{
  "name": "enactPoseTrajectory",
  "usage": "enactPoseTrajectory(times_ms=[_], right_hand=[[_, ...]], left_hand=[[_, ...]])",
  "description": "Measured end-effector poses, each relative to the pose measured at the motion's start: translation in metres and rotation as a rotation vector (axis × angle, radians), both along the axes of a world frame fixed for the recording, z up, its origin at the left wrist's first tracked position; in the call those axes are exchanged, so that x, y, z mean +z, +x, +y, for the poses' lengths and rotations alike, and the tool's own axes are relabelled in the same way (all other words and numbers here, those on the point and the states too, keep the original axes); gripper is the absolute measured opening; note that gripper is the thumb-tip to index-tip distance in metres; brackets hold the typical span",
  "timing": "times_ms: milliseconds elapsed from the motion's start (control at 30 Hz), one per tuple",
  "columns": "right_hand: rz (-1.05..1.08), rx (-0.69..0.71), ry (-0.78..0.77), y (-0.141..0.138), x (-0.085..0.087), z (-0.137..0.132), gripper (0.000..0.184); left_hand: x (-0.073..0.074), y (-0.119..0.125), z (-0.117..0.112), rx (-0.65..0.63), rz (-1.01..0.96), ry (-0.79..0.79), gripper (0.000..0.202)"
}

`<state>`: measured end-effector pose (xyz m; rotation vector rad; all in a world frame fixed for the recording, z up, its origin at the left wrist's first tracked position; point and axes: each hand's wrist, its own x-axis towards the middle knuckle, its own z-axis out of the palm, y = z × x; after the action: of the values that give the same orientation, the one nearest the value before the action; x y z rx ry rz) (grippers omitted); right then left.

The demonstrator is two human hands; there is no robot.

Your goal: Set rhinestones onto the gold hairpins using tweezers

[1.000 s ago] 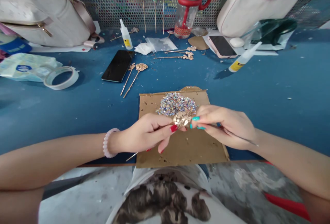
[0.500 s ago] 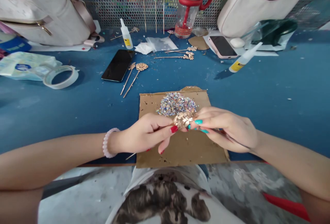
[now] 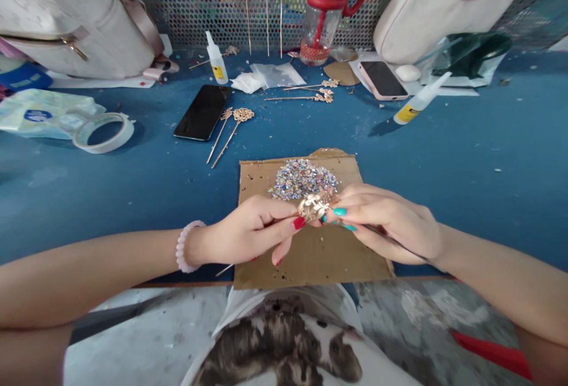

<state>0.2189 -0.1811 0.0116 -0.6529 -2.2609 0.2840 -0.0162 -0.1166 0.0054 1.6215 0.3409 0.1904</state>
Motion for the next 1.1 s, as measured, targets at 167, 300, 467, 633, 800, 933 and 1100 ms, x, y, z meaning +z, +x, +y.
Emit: enactPoseTrajectory(times_ms=[167, 300, 467, 633, 800, 933, 1100], right_hand=[[-0.081, -0.038, 0.124, -0.0006, -0.0034, -0.0004, 0.018], [-0.154, -0.066, 0.298, -0.0007, -0.0045, -0.0026, 0.015], [-0.181, -0.088, 0.347, -0.0004, -0.0021, -0.0056, 0.012], [-0.139, -0.043, 0.270, 0.0004, -0.0017, -0.0055, 0.012], [-0.110, 0.000, 0.223, 0.0000, -0.0015, -0.0032, 0.013], [-0.092, 0.020, 0.185, 0.0014, -0.0004, -0.0024, 0.012], [-0.072, 0.042, 0.133, 0.0036, 0.0014, -0.0010, 0.009]], left_hand=[[0.0004, -0.0002, -0.0016, -0.005, 0.057, -0.034, 0.033], [0.0007, -0.0013, -0.0021, -0.016, 0.048, 0.004, 0.035], [0.0001, -0.0001, -0.0008, -0.038, -0.002, 0.054, 0.036], [0.0013, 0.0003, 0.0004, -0.048, -0.032, 0.095, 0.037], [0.0016, -0.0004, 0.0007, -0.057, -0.047, 0.090, 0.041], [0.0004, -0.0003, 0.0011, -0.068, -0.071, 0.055, 0.040], [-0.0004, -0.0004, 0.0025, -0.092, -0.088, 0.011, 0.038]])
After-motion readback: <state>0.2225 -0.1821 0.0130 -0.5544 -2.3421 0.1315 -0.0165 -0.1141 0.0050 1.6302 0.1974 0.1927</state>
